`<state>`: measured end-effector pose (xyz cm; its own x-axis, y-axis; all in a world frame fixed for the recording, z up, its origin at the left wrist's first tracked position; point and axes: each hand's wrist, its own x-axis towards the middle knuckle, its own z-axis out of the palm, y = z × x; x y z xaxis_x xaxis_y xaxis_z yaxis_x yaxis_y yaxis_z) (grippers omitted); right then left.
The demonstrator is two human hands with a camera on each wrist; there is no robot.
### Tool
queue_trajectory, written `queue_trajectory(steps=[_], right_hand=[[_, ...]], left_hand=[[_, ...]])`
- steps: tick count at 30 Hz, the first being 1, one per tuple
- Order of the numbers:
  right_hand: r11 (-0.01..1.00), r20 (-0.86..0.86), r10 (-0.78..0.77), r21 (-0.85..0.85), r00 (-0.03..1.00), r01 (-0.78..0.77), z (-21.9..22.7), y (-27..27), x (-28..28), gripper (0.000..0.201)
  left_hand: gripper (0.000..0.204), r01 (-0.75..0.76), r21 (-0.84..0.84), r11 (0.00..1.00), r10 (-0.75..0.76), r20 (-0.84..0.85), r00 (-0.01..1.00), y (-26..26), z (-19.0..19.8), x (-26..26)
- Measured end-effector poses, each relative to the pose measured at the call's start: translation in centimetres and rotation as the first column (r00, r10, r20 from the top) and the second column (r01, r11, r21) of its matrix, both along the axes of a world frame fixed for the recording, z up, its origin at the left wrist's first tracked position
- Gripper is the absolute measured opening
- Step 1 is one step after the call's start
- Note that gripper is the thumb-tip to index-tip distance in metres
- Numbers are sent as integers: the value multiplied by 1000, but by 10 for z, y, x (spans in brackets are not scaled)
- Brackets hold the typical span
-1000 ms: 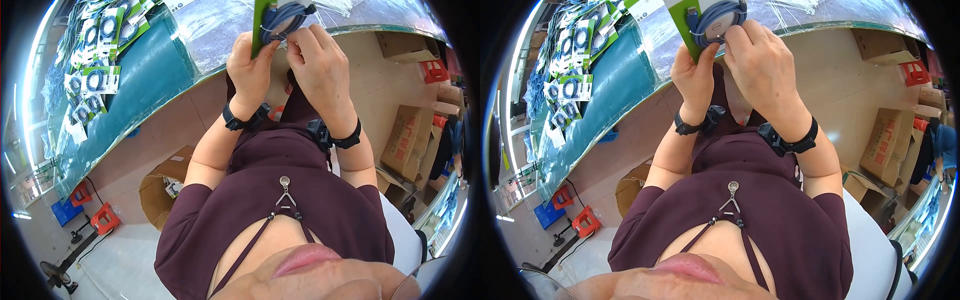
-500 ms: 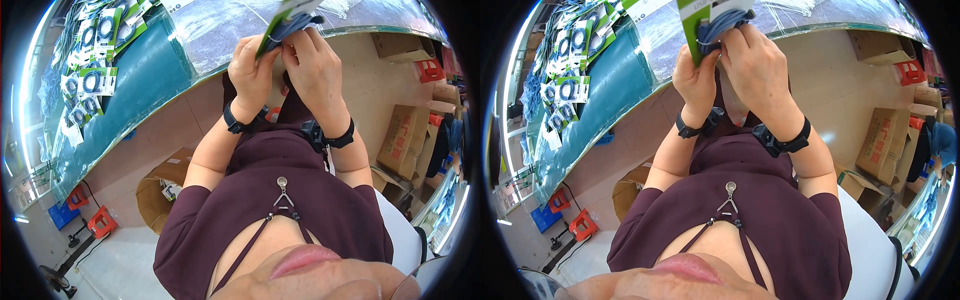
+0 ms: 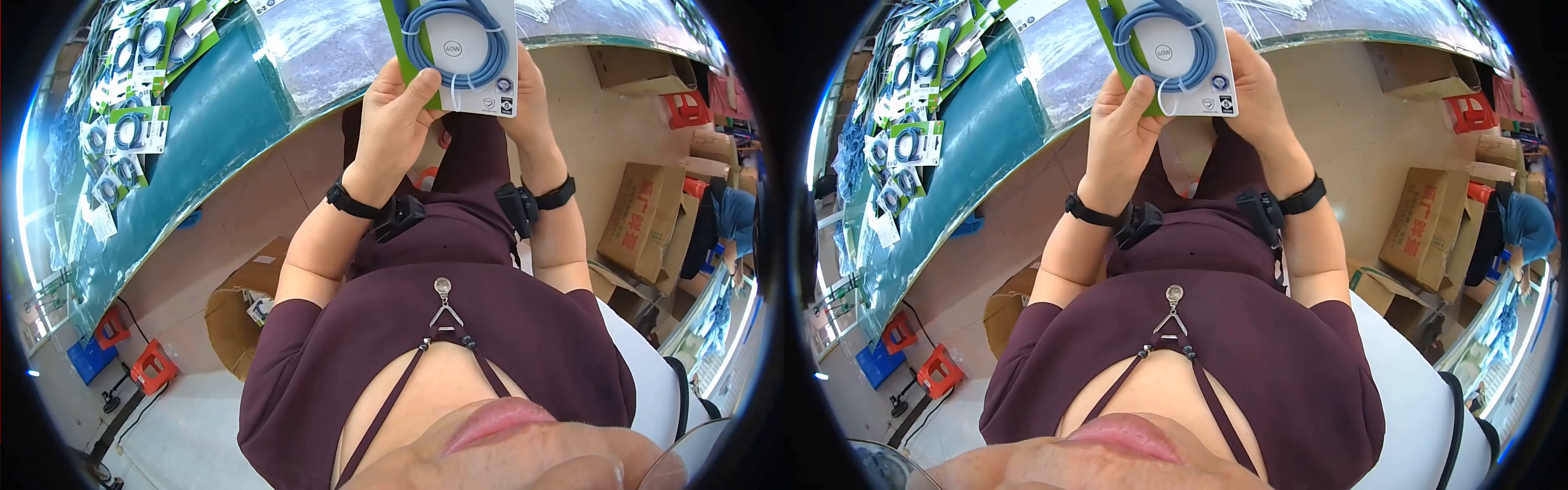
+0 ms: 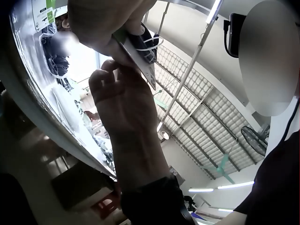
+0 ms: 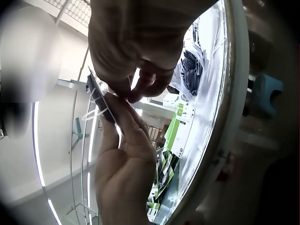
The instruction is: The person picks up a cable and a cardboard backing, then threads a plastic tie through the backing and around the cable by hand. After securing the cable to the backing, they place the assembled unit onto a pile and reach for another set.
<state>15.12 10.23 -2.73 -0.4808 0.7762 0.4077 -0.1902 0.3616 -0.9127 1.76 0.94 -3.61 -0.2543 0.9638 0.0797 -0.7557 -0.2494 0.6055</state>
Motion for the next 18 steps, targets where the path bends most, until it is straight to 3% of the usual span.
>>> queue_trajectory(steps=[6, 10, 11, 13, 14, 15, 16, 18], right_hand=[[994, -87, 100, 45, 991, -97, -13, -4, -2, 38], [996, -162, -19, 81, 987, 32, -26, -6, -7, 41], [991, -295, 34, -114, 955, -70, -29, -3, -6, 42], [841, -558, 41, -428, 829, -330, -36, 2, -5, 44], [843, -559, 34, -430, 828, -325, -38, 3, -4, 44], [947, -390, 31, -284, 920, -153, -40, 5, -3, 41], [995, -208, -15, -95, 978, -5, -42, 6, -2, 38], [986, -35, -107, 123, 994, 111, -41, 6, 2, 35]], left_hand=[[29, 20, 15, 1000, -20, 30, 999, -5, -4, 5], [29, -40, 32, 999, 41, -29, 999, -7, 1, 9], [29, -39, 32, 999, 40, -30, 999, -7, 0, 9], [29, -120, 127, 985, 156, -331, 931, -10, -4, 9], [28, -143, 182, 973, 213, -466, 859, -12, -5, 9], [28, -136, 179, 975, 205, -465, 861, -12, -6, 7], [28, -121, 141, 983, 170, -412, 895, -11, -7, 5], [28, -86, 71, 994, 104, -300, 948, -7, -9, 0]])
